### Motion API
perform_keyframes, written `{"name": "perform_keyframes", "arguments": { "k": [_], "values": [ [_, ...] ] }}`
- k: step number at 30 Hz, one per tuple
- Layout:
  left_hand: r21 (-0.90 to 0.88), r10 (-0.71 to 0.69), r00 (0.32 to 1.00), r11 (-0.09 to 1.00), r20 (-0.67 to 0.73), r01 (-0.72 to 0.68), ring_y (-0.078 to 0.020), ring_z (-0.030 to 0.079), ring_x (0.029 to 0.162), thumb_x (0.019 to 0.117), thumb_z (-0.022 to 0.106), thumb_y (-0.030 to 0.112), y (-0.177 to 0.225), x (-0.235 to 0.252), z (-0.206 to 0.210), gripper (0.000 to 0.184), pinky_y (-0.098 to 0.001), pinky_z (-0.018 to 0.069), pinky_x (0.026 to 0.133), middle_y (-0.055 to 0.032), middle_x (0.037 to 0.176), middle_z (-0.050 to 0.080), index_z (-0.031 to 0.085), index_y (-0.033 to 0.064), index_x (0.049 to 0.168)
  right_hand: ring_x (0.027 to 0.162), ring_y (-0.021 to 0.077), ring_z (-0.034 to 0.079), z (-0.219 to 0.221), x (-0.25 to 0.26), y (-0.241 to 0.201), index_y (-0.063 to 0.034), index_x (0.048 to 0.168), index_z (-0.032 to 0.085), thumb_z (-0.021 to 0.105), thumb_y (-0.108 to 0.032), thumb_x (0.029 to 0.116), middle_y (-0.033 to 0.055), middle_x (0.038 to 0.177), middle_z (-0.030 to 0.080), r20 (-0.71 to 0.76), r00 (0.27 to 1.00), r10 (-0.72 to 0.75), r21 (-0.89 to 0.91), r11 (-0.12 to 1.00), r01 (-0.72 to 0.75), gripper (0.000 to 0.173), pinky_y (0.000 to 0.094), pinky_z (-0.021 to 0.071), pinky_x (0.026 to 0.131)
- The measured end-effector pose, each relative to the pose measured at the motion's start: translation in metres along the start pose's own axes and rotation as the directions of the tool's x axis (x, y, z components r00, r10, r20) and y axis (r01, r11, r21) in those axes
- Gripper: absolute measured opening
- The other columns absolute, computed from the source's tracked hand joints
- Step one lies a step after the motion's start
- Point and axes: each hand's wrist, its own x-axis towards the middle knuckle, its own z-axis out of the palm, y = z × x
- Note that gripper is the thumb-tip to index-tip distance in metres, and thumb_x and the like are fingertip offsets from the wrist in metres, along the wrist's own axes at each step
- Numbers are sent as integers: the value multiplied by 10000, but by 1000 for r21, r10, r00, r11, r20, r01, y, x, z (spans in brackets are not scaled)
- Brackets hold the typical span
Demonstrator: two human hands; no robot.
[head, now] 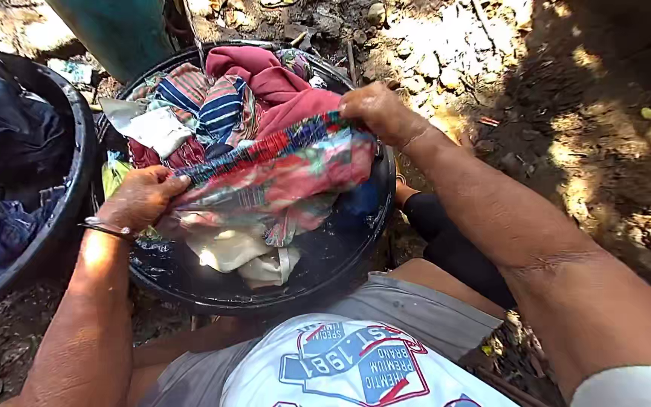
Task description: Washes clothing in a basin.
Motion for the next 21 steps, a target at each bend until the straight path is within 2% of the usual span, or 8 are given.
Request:
{"name": "perform_keyframes", "arguments": {
  "k": [1, 3, 5, 8, 12, 15, 17, 21],
  "values": [
    [111, -45, 996, 993, 73, 37, -296, 634, 790, 1045, 602, 194, -9, 3, 8, 259, -549, 519, 772, -191, 852, 654, 671, -54, 1021, 921, 335, 669, 8, -6, 5, 98, 970, 702, 528, -95, 999, 230, 945, 697, 112, 992, 64, -172, 984, -44, 261, 545, 504, 873],
    [303, -104, 981, 952, 161, 51, -440, 659, 968, 1034, 629, 230, -27, 9, 27, 292, -690, 470, 893, -272, 980, 689, 708, -51, 1049, 1056, 457, 650, 28, -11, 22, 54, 1113, 686, 595, -231, 998, 282, 1073, 681, 277, 925, 259, -401, 906, -134, 320, 686, 467, 907],
    [395, -114, 980, 918, 165, 40, -488, 645, 1032, 1002, 675, 272, -45, 14, 42, 327, -719, 463, 908, -305, 1058, 672, 698, -44, 1081, 1161, 470, 596, 43, -18, 48, 28, 1189, 670, 626, -312, 938, 283, 1205, 619, 331, 911, 245, -490, 870, -56, 425, 682, 465, 924],
    [451, -136, 984, 890, 112, 71, -543, 572, 1162, 937, 756, 308, -49, 17, 48, 442, -732, 455, 940, -364, 1265, 560, 653, -57, 1165, 1220, 494, 534, 52, -24, 70, 15, 1231, 668, 666, -355, 859, 313, 1259, 559, 281, 938, 204, -488, 872, -44, 525, 668, 453, 940],
    [472, -104, 990, 880, 93, 48, -529, 575, 1170, 913, 782, 292, -46, 18, 43, 487, -726, 457, 943, -345, 1253, 574, 620, -74, 1190, 1273, 502, 509, 57, -26, 69, 46, 1326, 598, 671, -386, 840, 320, 1322, 544, 257, 928, 271, -514, 851, -106, 654, 682, 433, 971],
    [539, -155, 980, 840, 124, 65, -511, 635, 1073, 943, 743, 335, -34, 12, 40, 487, -737, 470, 888, -311, 1129, 650, 606, -44, 1215, 1238, 482, 562, 59, -26, 64, 72, 1283, 605, 615, -399, 902, 309, 1269, 599, 323, 896, 304, -561, 824, -77, 606, 676, 449, 959],
    [600, -215, 967, 795, 137, 91, -526, 642, 1049, 951, 725, 365, -24, 7, 39, 508, -745, 467, 862, -321, 1084, 659, 600, -56, 1208, 1172, 479, 602, 59, -26, 58, 79, 1182, 635, 588, -390, 927, 302, 1192, 629, 351, 880, 320, -578, 814, -66, 536, 679, 468, 907],
    [694, -257, 949, 717, 182, 62, -502, 647, 1034, 960, 696, 420, -17, 4, 39, 462, -719, 486, 819, -287, 1045, 667, 653, -32, 1045, 1082, 469, 637, 59, -30, 49, 64, 992, 685, 584, -317, 942, 282, 1050, 663, 341, 905, 255, -567, 823, -18, 398, 670, 480, 838]
  ]
}}
